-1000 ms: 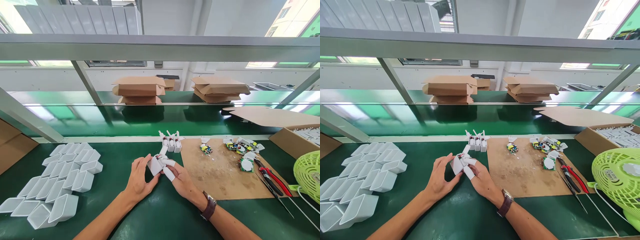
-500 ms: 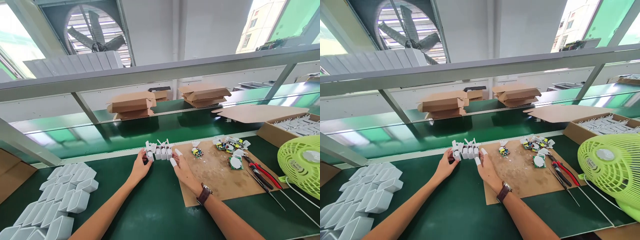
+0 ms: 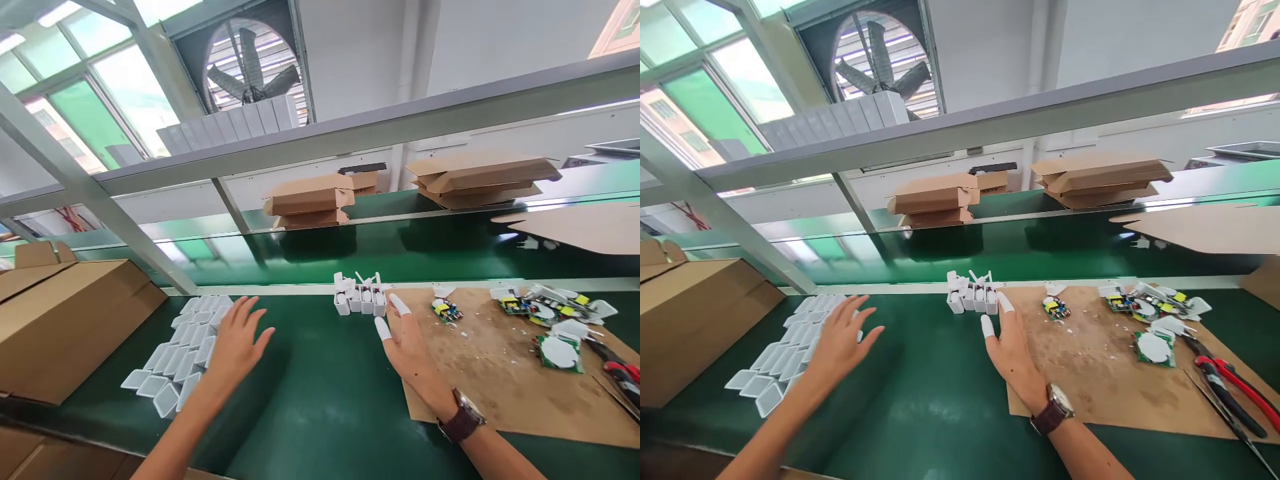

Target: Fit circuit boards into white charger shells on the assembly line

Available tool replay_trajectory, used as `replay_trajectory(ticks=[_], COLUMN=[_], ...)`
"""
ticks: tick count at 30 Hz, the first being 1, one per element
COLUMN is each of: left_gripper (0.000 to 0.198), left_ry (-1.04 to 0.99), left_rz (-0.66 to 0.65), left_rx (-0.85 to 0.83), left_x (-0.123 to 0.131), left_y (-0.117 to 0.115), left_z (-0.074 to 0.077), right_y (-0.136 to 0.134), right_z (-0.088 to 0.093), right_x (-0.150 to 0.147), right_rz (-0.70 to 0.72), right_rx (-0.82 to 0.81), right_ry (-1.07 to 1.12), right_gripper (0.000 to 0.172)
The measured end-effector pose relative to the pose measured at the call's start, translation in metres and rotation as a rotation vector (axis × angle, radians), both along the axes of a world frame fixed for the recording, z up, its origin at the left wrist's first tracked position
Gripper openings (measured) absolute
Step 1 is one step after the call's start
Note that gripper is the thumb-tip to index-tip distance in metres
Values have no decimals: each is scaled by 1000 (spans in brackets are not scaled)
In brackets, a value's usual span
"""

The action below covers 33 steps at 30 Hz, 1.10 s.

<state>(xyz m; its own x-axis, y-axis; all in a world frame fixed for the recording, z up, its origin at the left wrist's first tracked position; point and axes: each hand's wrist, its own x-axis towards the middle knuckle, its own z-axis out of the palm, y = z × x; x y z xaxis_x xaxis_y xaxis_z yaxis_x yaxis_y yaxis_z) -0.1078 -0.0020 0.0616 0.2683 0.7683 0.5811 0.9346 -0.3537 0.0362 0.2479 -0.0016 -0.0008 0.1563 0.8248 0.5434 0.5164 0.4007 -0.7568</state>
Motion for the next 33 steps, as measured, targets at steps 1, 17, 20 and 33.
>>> replay_trajectory(ticks=[1,17,20,33], left_gripper=[28,27,23,19], left_ry=[56,-118,-204,-367], left_rz=[77,-544,-617,-512], left_rx=[26,-136,-52,-94], left_x=[-17,79,101,83], left_y=[-3,27,24,8], left_z=[1,-51,-59,-68], right_y=[-4,15,11,-66], right_z=[5,41,43,62], right_x=[-3,108,120,29], right_rz=[10,-322,-349,203], right_rx=[7,-375,-427,-455], right_ry=[-31,-517,-533,-385], right_gripper=[54,31,35,44])
